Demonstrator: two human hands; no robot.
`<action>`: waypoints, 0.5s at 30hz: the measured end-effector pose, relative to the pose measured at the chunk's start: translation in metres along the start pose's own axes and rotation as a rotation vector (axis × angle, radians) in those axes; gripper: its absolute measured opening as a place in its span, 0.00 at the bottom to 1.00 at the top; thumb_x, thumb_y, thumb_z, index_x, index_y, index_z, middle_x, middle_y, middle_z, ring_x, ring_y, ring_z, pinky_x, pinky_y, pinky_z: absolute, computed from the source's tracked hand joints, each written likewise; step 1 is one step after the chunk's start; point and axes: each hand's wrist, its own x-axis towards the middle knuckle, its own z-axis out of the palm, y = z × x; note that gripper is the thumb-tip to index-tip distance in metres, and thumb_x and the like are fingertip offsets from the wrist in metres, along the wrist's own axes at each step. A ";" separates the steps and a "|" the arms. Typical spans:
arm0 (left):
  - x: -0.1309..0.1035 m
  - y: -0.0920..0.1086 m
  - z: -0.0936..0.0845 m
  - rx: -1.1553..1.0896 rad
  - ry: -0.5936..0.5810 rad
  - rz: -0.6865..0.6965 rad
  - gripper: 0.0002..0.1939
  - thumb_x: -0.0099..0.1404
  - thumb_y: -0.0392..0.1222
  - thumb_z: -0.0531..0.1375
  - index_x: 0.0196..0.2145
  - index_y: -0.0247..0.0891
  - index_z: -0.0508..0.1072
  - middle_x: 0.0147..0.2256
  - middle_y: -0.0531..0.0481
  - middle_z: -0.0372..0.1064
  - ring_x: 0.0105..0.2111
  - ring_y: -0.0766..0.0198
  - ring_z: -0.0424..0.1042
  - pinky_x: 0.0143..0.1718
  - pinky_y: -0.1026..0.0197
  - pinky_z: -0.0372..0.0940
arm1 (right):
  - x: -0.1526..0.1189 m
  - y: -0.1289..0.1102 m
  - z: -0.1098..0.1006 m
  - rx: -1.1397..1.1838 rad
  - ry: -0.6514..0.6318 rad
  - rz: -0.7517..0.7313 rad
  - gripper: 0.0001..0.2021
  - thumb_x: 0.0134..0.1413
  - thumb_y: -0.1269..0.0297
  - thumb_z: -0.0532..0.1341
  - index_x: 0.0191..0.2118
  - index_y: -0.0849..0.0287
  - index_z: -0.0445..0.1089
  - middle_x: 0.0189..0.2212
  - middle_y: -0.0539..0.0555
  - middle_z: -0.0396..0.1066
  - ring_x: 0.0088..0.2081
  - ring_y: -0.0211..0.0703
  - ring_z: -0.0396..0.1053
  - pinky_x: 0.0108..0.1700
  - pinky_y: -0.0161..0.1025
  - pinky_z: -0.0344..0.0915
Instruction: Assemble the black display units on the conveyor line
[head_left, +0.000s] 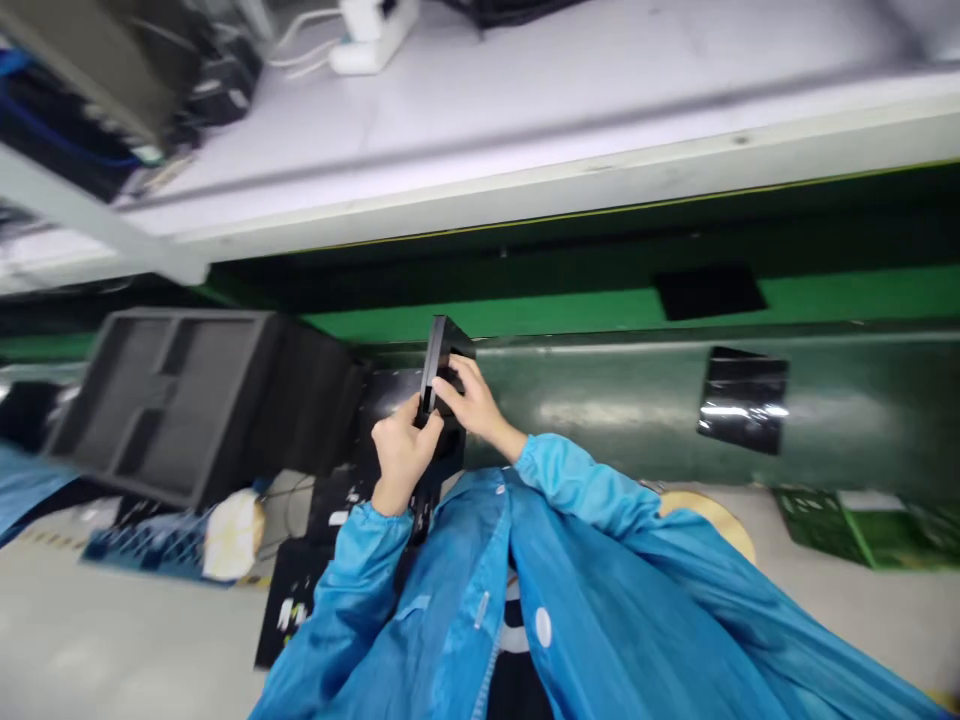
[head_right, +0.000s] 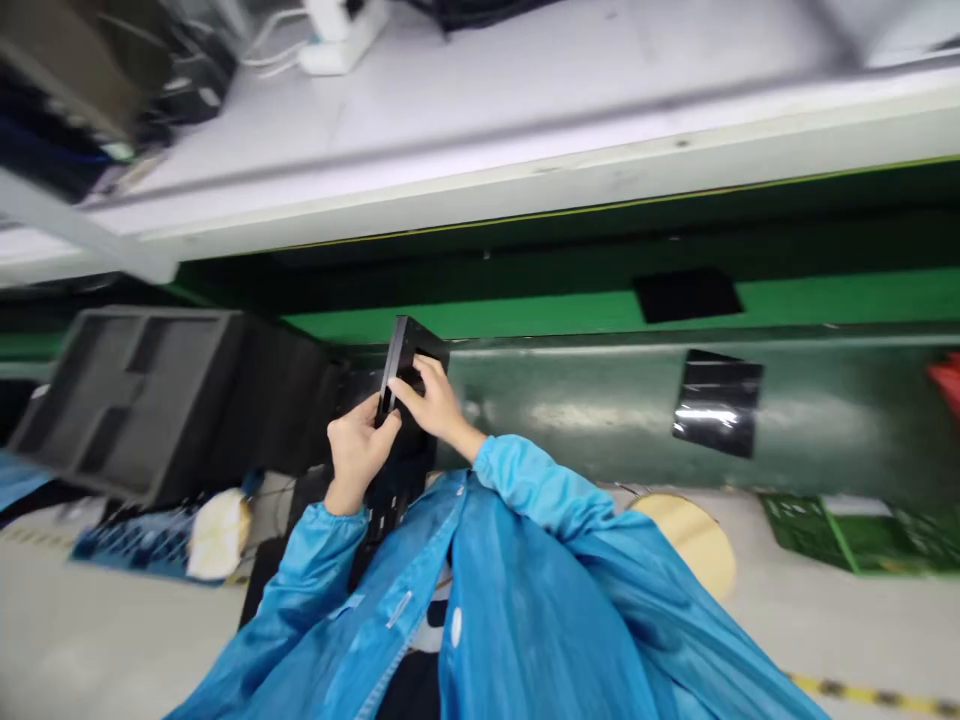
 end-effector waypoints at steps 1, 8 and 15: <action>-0.002 0.011 0.026 -0.040 -0.021 0.008 0.22 0.70 0.52 0.62 0.52 0.35 0.84 0.31 0.48 0.81 0.30 0.60 0.76 0.36 0.63 0.64 | -0.001 0.005 -0.011 -0.035 0.087 0.039 0.27 0.66 0.42 0.68 0.62 0.53 0.74 0.62 0.60 0.70 0.66 0.53 0.67 0.72 0.53 0.63; -0.032 0.047 0.171 -0.152 -0.193 -0.027 0.18 0.67 0.50 0.62 0.47 0.41 0.85 0.34 0.45 0.83 0.34 0.52 0.79 0.37 0.59 0.66 | -0.034 0.062 -0.106 -0.020 0.252 0.397 0.19 0.53 0.48 0.77 0.38 0.57 0.75 0.37 0.51 0.75 0.45 0.48 0.73 0.53 0.45 0.71; -0.039 0.046 0.201 -0.393 -0.274 -0.085 0.23 0.74 0.51 0.54 0.50 0.34 0.83 0.39 0.41 0.83 0.36 0.55 0.79 0.40 0.59 0.68 | -0.055 0.084 -0.129 0.018 0.185 0.458 0.24 0.48 0.44 0.78 0.36 0.55 0.70 0.34 0.49 0.73 0.39 0.45 0.72 0.43 0.40 0.70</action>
